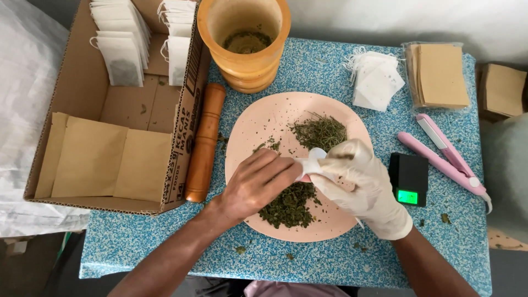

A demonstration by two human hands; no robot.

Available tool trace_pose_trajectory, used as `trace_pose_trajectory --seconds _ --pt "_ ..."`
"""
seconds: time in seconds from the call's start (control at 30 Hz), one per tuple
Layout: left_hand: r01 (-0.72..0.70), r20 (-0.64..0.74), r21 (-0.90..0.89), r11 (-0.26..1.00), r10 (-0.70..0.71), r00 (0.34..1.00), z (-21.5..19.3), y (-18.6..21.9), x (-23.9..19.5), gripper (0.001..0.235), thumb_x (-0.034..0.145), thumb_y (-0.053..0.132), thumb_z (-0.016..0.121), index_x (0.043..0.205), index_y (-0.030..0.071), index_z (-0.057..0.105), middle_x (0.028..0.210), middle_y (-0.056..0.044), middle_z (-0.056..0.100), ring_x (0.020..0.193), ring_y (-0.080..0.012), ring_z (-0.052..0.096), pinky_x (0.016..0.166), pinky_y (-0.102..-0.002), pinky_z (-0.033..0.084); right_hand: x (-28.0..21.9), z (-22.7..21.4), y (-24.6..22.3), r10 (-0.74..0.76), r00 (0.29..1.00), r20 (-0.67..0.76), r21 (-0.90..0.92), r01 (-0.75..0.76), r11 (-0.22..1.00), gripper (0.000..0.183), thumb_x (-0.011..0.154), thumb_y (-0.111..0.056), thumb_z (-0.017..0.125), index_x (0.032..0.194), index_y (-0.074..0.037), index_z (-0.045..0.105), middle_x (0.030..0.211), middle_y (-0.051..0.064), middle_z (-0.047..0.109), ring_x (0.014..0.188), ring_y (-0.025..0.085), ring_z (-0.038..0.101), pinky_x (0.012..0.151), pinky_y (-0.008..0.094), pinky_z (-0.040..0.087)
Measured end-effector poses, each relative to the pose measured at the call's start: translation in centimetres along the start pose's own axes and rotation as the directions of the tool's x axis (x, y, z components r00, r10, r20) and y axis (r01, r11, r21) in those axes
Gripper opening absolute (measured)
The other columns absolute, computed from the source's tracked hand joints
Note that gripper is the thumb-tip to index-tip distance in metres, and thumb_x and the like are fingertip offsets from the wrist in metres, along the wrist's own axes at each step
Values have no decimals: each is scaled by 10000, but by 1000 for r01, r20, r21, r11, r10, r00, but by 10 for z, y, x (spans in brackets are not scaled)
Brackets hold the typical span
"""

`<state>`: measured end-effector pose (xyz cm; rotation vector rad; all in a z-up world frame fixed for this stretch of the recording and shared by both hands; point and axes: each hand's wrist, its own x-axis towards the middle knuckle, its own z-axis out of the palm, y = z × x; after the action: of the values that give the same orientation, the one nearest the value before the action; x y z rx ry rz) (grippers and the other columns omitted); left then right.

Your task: The person scoops dried green herbs from a pink plate into white tea bags using a white plastic spoon. After filling each bag, the person places it into a cardboard box. The person repeats this process for multiple tea bags.

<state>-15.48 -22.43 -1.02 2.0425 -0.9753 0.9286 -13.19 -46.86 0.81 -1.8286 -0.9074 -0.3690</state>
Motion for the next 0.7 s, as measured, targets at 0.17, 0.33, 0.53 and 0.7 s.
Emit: trace_pose_trajectory --seconds 0.17,0.33,0.53,0.7 --pt "143 24 -205 968 -141 990 3 -4 -3 235 1012 -72 711 1210 28 788 846 -133 728 741 -245 651 709 -367 601 4 -1 -2 148 989 -24 47 -146 988 298 824 -14 946 1080 11 796 1042 164 718 915 268 770 799 403 616" --pt "205 98 -249 947 -185 978 9 -7 -10 315 969 -97 742 1219 85 798 899 -97 746 821 -242 665 793 -364 591 6 2 -6 152 987 -57 82 -147 986 235 839 16 930 1045 18 815 941 156 738 818 248 755 740 370 608" --pt "285 109 -218 934 -267 958 7 -4 -3 267 949 -88 779 1162 70 809 889 -92 776 843 -246 712 820 -380 609 9 -4 -7 123 992 -42 0 -123 992 234 840 65 910 1052 35 816 858 175 746 711 272 751 630 376 574" --pt "285 103 -148 947 -272 957 10 -7 -10 240 946 -31 813 1141 108 826 855 -55 778 832 -218 713 845 -355 614 4 -4 4 -2 999 -45 -44 0 999 168 869 13 897 1001 -50 814 922 119 651 840 252 661 789 405 582"
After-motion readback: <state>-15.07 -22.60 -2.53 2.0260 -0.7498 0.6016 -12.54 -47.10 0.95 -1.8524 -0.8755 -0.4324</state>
